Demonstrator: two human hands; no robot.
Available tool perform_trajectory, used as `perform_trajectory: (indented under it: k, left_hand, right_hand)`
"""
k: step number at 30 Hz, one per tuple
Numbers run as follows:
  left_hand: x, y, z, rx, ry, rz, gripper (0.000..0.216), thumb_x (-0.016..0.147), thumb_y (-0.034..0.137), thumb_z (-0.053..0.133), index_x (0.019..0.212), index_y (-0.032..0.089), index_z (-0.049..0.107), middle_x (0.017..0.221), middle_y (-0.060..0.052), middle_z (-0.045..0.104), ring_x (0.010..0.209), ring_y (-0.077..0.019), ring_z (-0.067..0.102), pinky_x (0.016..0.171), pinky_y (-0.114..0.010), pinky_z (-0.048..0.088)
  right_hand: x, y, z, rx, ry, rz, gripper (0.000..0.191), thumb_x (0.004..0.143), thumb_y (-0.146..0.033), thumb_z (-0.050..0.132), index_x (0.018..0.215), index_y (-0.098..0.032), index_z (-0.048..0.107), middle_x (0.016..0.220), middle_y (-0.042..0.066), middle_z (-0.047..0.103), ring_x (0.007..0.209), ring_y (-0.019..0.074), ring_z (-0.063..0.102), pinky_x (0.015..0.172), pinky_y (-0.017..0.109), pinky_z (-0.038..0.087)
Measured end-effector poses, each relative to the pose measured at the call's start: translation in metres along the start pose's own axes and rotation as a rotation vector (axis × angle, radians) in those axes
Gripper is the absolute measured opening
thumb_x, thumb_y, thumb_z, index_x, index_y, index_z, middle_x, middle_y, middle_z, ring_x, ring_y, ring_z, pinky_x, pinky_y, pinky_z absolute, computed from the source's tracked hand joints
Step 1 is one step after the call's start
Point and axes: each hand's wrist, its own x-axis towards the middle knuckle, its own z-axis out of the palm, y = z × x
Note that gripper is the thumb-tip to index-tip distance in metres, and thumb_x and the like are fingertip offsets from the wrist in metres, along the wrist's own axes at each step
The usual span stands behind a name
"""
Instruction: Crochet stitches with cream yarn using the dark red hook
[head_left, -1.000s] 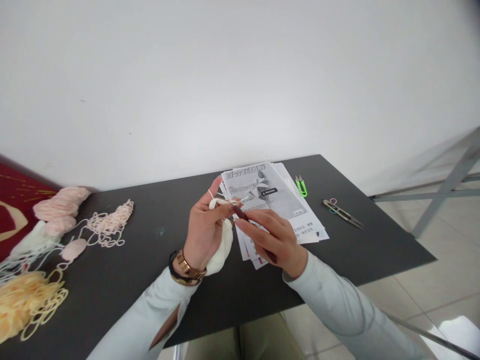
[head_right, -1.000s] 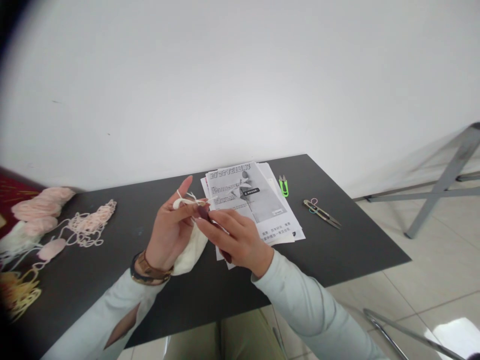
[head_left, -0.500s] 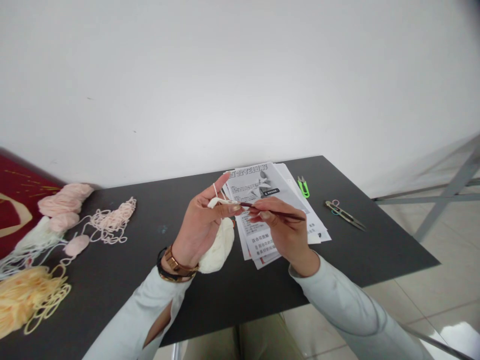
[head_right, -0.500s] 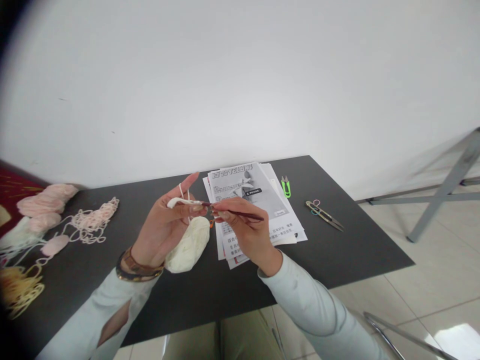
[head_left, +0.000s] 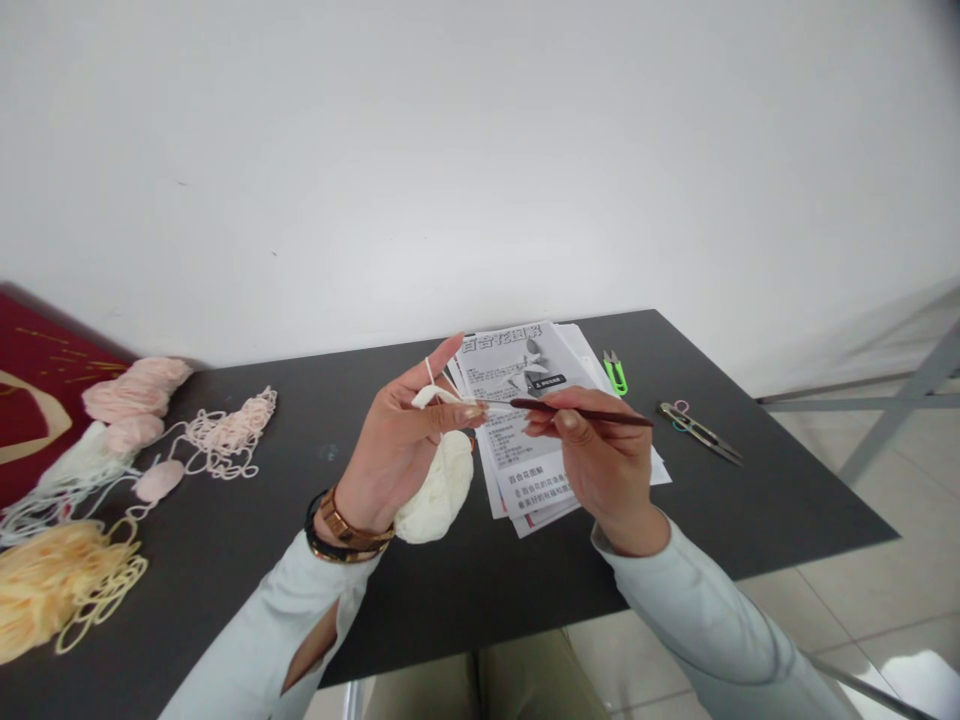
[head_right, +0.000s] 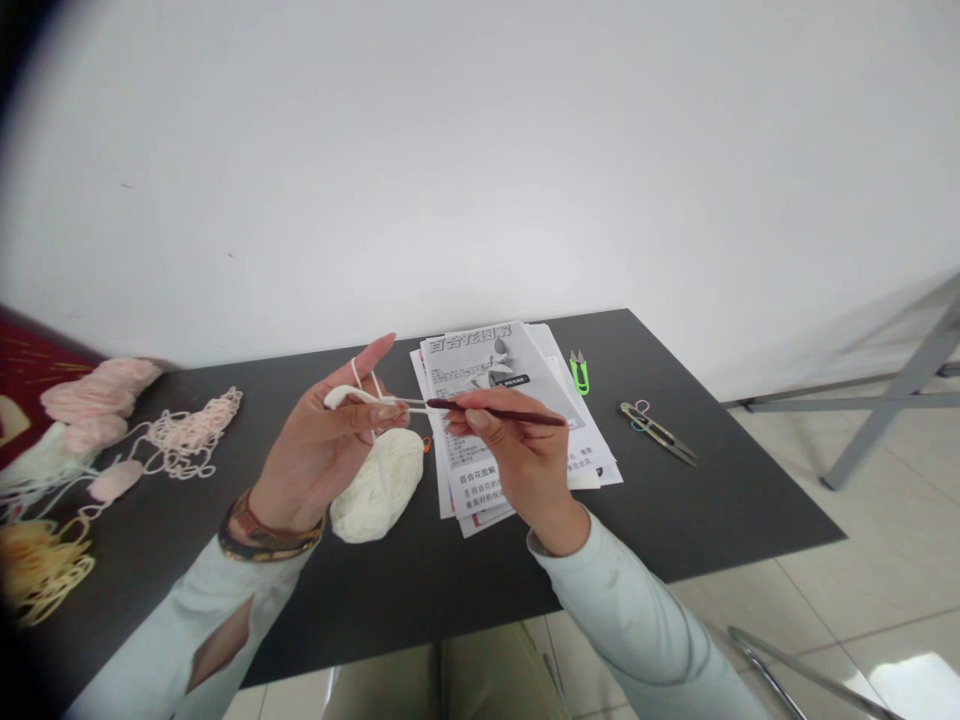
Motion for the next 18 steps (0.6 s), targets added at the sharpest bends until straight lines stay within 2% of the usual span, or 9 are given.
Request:
perform_trajectory:
  k: [7,18]
  left_hand:
    - [-0.001,0.005,0.001,-0.004,-0.091,-0.083,0.054,0.059,-0.002,0.08,0.109,0.017,0.076,0.058,0.002,0.071,0.058,-0.0121,0.068,0.062,-0.021,0.053]
    - [-0.002,0.012,-0.003,-0.008,-0.171,-0.242,0.056,0.057,-0.005,0.075,0.109,0.015,0.075,0.055,0.002,0.066,0.056,-0.0126,0.067,0.062,-0.021,0.055]
  right_hand:
    - [0.005,-0.003,-0.004,0.017,-0.05,-0.007,0.009,0.082,-0.026,0.076,0.09,-0.026,0.078,0.08,-0.001,0.075,0.068,0.01,0.073,0.064,0.019,0.064]
    - [0.008,-0.009,-0.01,-0.049,-0.117,-0.034,0.005,0.083,-0.026,0.075,0.088,-0.026,0.077,0.082,0.0,0.073,0.067,0.0117,0.071,0.064,0.024,0.065]
